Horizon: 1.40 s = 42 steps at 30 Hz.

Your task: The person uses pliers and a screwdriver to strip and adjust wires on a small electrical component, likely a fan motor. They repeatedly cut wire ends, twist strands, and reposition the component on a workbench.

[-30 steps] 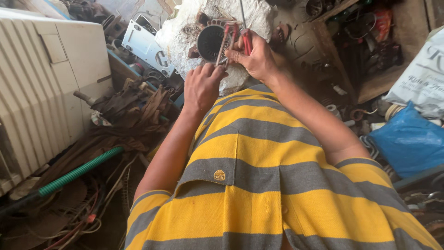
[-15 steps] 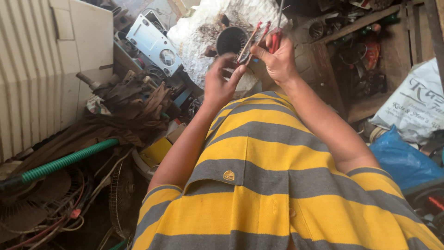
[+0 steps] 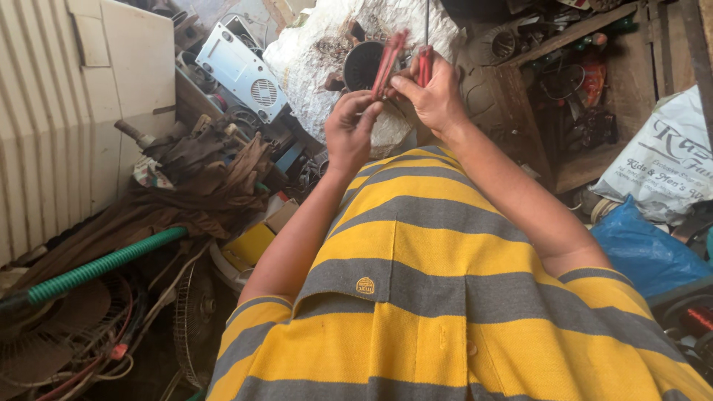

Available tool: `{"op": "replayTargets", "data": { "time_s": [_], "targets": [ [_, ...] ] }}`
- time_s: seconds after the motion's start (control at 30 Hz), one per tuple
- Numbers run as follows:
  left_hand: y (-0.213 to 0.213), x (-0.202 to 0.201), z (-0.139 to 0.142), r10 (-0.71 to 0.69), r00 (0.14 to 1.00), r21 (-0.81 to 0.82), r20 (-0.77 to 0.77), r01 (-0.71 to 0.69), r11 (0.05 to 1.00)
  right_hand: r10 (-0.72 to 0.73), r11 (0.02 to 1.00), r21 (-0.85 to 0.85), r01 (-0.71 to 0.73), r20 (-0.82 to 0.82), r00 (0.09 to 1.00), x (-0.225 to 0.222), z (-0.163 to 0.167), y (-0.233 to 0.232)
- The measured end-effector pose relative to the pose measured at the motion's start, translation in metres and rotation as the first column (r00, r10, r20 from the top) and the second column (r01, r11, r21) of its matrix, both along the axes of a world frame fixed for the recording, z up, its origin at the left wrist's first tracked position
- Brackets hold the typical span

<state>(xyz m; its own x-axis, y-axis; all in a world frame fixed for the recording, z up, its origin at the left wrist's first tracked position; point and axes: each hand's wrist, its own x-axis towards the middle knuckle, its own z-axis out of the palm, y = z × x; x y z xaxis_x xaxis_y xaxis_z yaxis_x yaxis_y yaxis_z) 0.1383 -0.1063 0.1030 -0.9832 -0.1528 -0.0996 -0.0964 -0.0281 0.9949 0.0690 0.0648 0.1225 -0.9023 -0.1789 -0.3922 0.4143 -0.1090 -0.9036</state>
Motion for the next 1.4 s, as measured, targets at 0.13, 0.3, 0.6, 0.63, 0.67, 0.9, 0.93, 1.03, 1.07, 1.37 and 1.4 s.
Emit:
{"op": "replayTargets", "data": {
  "time_s": [0.13,0.3,0.6,0.63,0.67,0.9,0.93,1.03,1.07,1.37,1.4],
  "targets": [
    [0.0,0.001,-0.015,-0.063,0.991,0.202,0.121,0.037,0.979,0.032,0.995,0.096,-0.015,-0.181,0.983,0.001,-0.007,0.001],
    [-0.002,-0.001,-0.031,-0.087,0.973,0.395,0.212,-0.004,0.919,0.058,0.997,0.065,-0.045,-0.213,0.975,-0.003,-0.011,0.004],
    [-0.022,-0.014,-0.046,-0.072,0.92,0.549,0.386,-0.166,0.819,0.093,0.994,0.067,-0.086,-0.105,0.99,-0.002,-0.02,0.026],
    [-0.023,-0.014,-0.047,-0.085,0.918,0.561,0.388,-0.162,0.812,0.077,0.993,0.101,-0.062,-0.154,0.985,0.0,-0.029,0.032],
    [-0.023,-0.014,-0.048,-0.087,0.916,0.554,0.392,-0.159,0.817,0.06,0.99,0.135,-0.032,-0.206,0.977,0.002,-0.039,0.039],
    [-0.012,-0.012,-0.044,-0.16,0.93,0.5,0.331,-0.029,0.866,0.025,0.657,0.695,0.292,-0.407,0.913,0.026,-0.049,0.105],
    [-0.011,-0.012,-0.041,-0.168,0.935,0.486,0.311,-0.004,0.874,0.05,0.638,0.701,0.317,-0.449,0.892,0.031,-0.038,0.108],
    [-0.009,-0.013,-0.026,-0.203,0.9,0.172,0.386,0.146,0.974,0.077,0.671,0.716,0.193,-0.326,0.942,0.04,0.002,0.097],
    [-0.009,-0.012,-0.019,-0.238,0.894,0.095,0.379,0.219,0.971,0.079,0.692,0.713,0.117,-0.235,0.969,0.04,0.014,0.088],
    [-0.016,-0.036,0.022,-0.493,0.805,-0.08,0.331,0.544,0.835,0.699,0.658,0.746,-0.102,-0.554,0.451,-0.003,0.049,0.041],
    [-0.016,-0.038,0.023,-0.485,0.79,-0.073,0.375,0.547,0.834,0.7,0.657,0.745,-0.113,-0.547,0.46,-0.004,0.049,0.042]
  ]
}}
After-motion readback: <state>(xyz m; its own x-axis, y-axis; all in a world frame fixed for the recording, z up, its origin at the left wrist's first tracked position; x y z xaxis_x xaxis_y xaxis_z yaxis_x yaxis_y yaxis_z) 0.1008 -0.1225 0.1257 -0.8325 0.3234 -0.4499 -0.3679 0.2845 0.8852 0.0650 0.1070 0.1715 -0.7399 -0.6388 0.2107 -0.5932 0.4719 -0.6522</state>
